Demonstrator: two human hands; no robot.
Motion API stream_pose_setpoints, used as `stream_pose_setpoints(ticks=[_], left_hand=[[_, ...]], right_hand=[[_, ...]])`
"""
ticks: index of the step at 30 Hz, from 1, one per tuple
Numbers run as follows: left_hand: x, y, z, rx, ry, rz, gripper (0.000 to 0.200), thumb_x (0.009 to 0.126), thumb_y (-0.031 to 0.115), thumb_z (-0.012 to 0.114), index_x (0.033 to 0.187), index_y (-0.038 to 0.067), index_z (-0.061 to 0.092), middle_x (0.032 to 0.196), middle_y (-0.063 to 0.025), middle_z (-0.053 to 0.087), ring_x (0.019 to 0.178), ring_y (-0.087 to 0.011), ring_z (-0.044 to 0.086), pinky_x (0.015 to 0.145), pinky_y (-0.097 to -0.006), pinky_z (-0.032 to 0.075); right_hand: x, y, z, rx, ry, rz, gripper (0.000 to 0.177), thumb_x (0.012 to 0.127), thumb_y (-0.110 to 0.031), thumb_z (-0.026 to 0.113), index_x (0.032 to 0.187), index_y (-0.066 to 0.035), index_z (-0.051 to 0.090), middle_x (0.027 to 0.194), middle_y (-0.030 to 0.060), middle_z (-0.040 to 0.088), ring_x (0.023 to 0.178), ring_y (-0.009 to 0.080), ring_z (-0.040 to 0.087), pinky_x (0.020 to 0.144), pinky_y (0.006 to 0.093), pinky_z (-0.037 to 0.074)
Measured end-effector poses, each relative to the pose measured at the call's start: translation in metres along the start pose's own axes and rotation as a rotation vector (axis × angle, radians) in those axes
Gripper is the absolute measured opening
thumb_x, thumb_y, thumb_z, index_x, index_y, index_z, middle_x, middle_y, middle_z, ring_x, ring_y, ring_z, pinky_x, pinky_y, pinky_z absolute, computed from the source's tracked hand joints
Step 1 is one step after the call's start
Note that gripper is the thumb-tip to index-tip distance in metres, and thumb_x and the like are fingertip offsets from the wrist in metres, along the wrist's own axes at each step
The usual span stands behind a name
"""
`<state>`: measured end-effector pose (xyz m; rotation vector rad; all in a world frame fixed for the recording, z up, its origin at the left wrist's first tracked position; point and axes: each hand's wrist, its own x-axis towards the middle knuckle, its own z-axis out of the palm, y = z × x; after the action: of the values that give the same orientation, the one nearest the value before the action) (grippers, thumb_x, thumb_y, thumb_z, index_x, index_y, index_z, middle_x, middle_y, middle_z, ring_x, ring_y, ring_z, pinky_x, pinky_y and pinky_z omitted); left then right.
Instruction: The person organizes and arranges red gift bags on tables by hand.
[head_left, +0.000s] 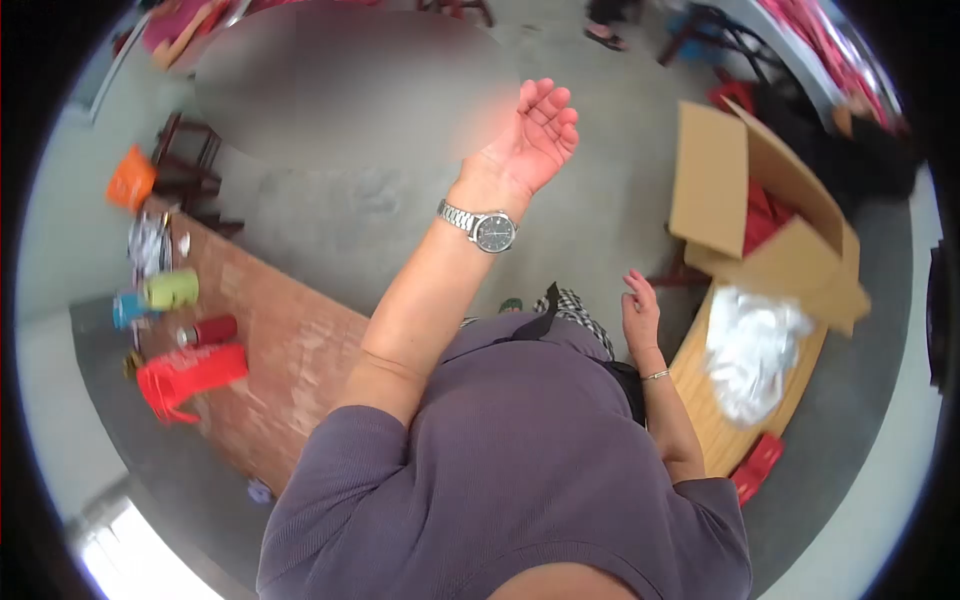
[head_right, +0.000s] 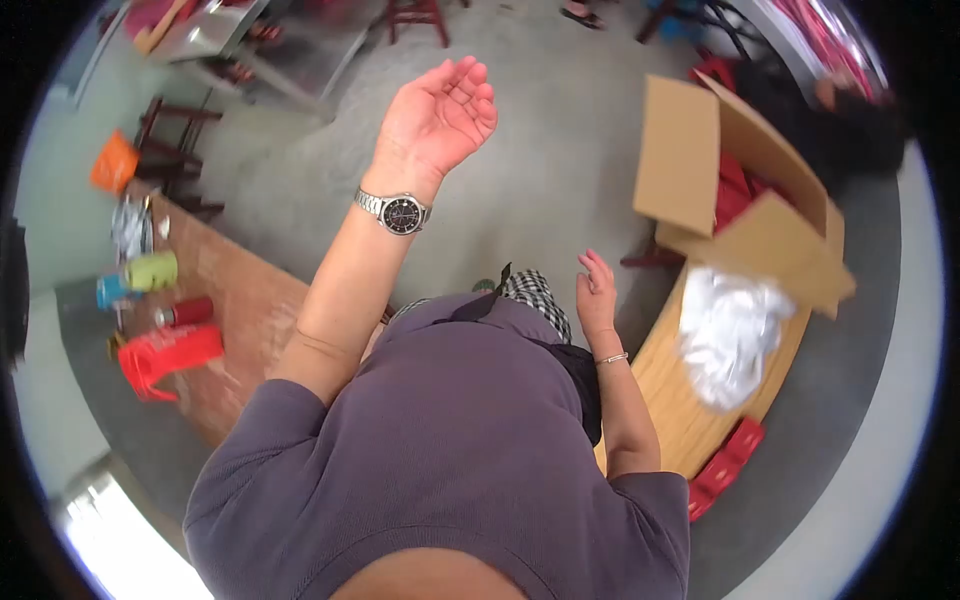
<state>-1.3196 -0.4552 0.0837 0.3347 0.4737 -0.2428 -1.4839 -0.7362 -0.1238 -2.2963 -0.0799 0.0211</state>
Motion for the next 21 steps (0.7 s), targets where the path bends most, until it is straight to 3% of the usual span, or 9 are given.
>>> stream_pose_setpoints(ticks=[2, 4, 9, 15, 21], left_hand=[[0.011, 0.046, -0.011, -0.042, 0.027, 0.092, 0.018, 0.093, 0.017, 0.045, 0.098, 0.001, 0.054, 0.088, -0.0081, 0.061, 0.075, -0.0230, 0.056, 0.066, -0.0329, 0.048], [0.022, 0.090, -0.022, -0.111, 0.049, 0.163, 0.017, 0.093, 0.016, 0.046, 0.098, 0.001, 0.054, 0.087, -0.0079, 0.061, 0.074, -0.0227, 0.055, 0.065, -0.0325, 0.047], [0.060, 0.180, -0.029, -0.179, 0.101, 0.348, 0.014, 0.092, 0.013, 0.047, 0.097, 0.002, 0.054, 0.084, -0.0067, 0.061, 0.070, -0.0207, 0.055, 0.063, -0.0307, 0.047], [0.098, 0.265, -0.024, -0.111, 0.168, 0.312, 0.011, 0.092, 0.013, 0.048, 0.094, 0.005, 0.055, 0.081, -0.0039, 0.059, 0.069, -0.0165, 0.055, 0.060, -0.0271, 0.046], [0.105, 0.339, -0.038, -0.247, 0.226, 0.407, 0.011, 0.092, 0.012, 0.048, 0.096, 0.004, 0.055, 0.081, -0.0033, 0.059, 0.068, -0.0156, 0.056, 0.059, -0.0267, 0.047]], right_hand=[[0.056, -0.006, 0.014, 0.254, -0.072, 0.207, 0.029, 0.084, 0.000, 0.053, 0.111, -0.003, 0.060, 0.121, 0.0128, 0.057, 0.112, 0.0221, 0.053, 0.093, 0.0317, 0.043], [0.109, -0.006, 0.037, 0.225, -0.101, 0.078, 0.025, 0.086, -0.002, 0.053, 0.109, -0.001, 0.061, 0.112, 0.0097, 0.062, 0.103, 0.0170, 0.058, 0.089, 0.0279, 0.045], [0.255, -0.046, 0.083, 0.343, -0.307, 0.090, 0.020, 0.090, -0.004, 0.052, 0.105, 0.001, 0.063, 0.098, 0.0062, 0.066, 0.091, 0.0126, 0.061, 0.085, 0.0262, 0.047], [0.450, -0.139, 0.122, 0.428, -0.448, -0.072, 0.021, 0.089, -0.001, 0.050, 0.108, 0.004, 0.060, 0.098, 0.0081, 0.065, 0.089, 0.0132, 0.059, 0.084, 0.0262, 0.048], [0.544, -0.226, 0.203, 0.440, -0.586, -0.130, 0.020, 0.090, -0.002, 0.050, 0.108, 0.004, 0.059, 0.097, 0.0082, 0.064, 0.089, 0.0129, 0.058, 0.083, 0.0262, 0.048]])
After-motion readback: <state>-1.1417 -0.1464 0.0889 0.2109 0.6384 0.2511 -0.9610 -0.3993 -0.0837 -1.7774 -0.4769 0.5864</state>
